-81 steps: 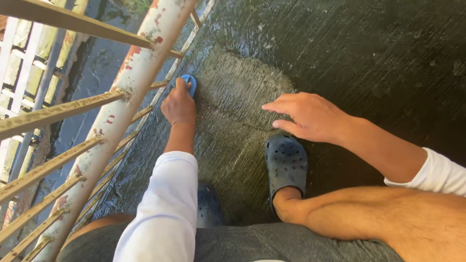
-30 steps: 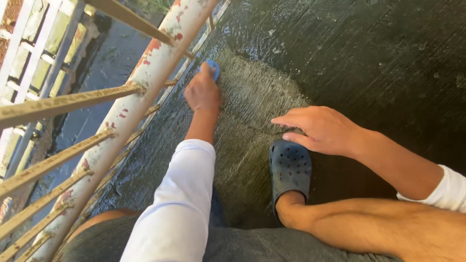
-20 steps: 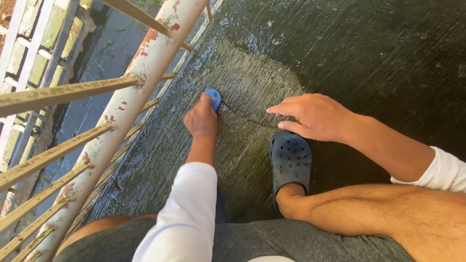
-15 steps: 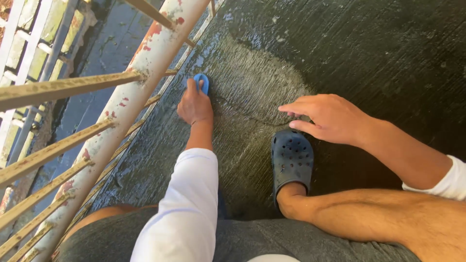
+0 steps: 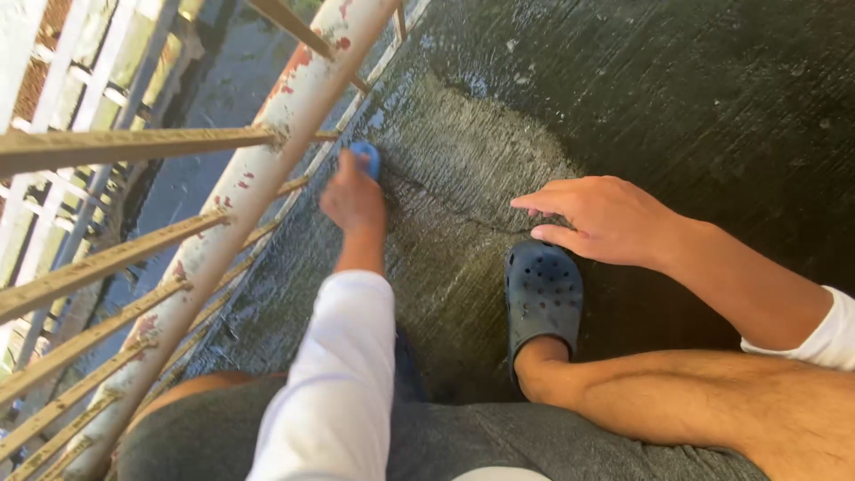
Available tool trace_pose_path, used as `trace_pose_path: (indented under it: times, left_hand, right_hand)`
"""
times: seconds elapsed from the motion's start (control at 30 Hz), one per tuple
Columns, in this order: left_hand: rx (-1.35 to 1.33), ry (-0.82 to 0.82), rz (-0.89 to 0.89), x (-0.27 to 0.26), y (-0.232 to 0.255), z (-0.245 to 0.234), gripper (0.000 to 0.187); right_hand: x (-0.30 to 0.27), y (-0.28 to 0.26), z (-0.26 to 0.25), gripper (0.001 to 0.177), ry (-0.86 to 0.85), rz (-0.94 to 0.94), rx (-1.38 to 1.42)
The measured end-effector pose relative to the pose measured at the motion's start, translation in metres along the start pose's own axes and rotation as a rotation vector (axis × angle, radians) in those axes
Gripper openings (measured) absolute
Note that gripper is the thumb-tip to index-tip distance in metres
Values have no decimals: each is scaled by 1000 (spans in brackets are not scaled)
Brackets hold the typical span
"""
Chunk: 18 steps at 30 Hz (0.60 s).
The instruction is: Scrubbing a wet concrete floor with a blue brush near a railing.
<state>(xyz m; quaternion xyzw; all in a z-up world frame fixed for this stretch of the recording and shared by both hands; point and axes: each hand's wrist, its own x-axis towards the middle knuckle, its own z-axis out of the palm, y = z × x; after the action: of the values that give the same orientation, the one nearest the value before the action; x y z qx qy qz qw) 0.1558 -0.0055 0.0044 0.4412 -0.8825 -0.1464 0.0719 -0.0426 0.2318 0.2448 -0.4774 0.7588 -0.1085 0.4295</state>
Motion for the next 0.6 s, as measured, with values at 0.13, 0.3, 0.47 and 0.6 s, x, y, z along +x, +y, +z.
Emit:
trace_pose_path:
  times: [0.13,0.3,0.47,0.6]
  left_hand:
    - [105,6,-129,4,7,19,18]
    - [-7,-132,102,-46,40,20,10]
    - [24,-70,-68,-4,3,7,10]
    - [74,-62,-151,4,13,15,15]
  right_hand:
    - [-8,10,-1,48,-70,111,-28]
    - [2,-2,-4,50,-66,38,2]
    - [-1,4,2,44,-22,-20,-6]
    - [-11,22,8,43,3,17,23]
